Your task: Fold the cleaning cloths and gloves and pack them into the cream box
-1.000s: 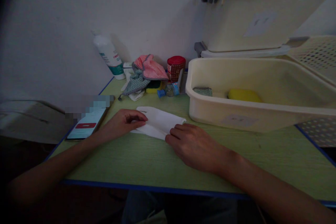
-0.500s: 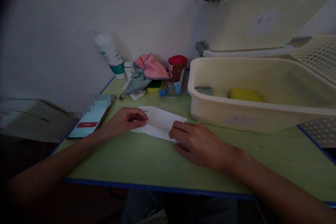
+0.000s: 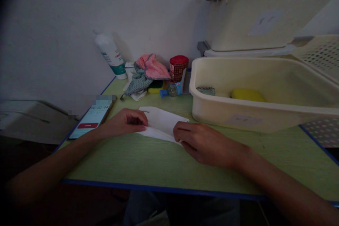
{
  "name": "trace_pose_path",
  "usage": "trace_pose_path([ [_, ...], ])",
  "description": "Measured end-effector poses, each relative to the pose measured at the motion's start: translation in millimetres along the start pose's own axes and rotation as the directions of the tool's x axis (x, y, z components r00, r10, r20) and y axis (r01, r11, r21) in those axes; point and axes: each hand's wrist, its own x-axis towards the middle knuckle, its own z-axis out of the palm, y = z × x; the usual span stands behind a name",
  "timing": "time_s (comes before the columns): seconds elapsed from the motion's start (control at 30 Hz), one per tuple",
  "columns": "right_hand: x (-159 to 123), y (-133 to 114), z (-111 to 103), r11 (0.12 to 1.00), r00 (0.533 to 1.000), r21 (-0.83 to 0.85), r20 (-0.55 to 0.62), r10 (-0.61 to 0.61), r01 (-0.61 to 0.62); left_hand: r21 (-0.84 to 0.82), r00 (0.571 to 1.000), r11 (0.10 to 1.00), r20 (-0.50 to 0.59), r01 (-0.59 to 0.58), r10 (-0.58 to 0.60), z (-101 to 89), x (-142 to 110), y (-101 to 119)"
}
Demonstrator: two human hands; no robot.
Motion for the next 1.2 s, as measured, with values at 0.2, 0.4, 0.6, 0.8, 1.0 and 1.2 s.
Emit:
trace_pose_path([
  [0.2, -1.5, -1.3, -2.1, 0.998, 0.999, -0.068, 0.05, 0.006, -0.003, 0.137, 0.939, 0.961, 0.281, -0.241, 0.195, -8.1, -6.7, 7.1],
  [0.4, -2.3, 0.7, -2.7, 0.995, 0.998, -0.078, 0.003, -0.066, 0.066, 0.393, 0.927, 0.856, 0.299, -0.335, 0.225, 1.4, -11.0, 13.6],
  [0.6, -4.6, 4.5, -0.3, 0.969, 0.987, -0.199, -0.029, -0.157, 0.149, 0.546, 0.886, 0.701, 0.348, -0.458, 0.308, 10.0, -15.9, 13.8],
  [0.8, -3.5, 6.2, 3.6, 0.929, 0.969, -0.312, -0.079, -0.234, 0.198, 0.56, 0.88, 0.679, 0.332, -0.474, 0.34, 15.1, -16.2, 11.0],
  [1.0, -1.8, 9.0, 6.0, 0.908, 0.957, -0.353, -0.091, -0.274, 0.226, 0.598, 0.854, 0.613, 0.31, -0.516, 0.417, 18.0, -16.2, 9.0],
  [1.2, 0.0, 11.6, 5.9, 0.824, 0.914, -0.454, -0.049, -0.402, 0.338, 0.662, 0.733, 0.409, 0.327, -0.628, 0.596, 18.7, -15.7, 7.7],
])
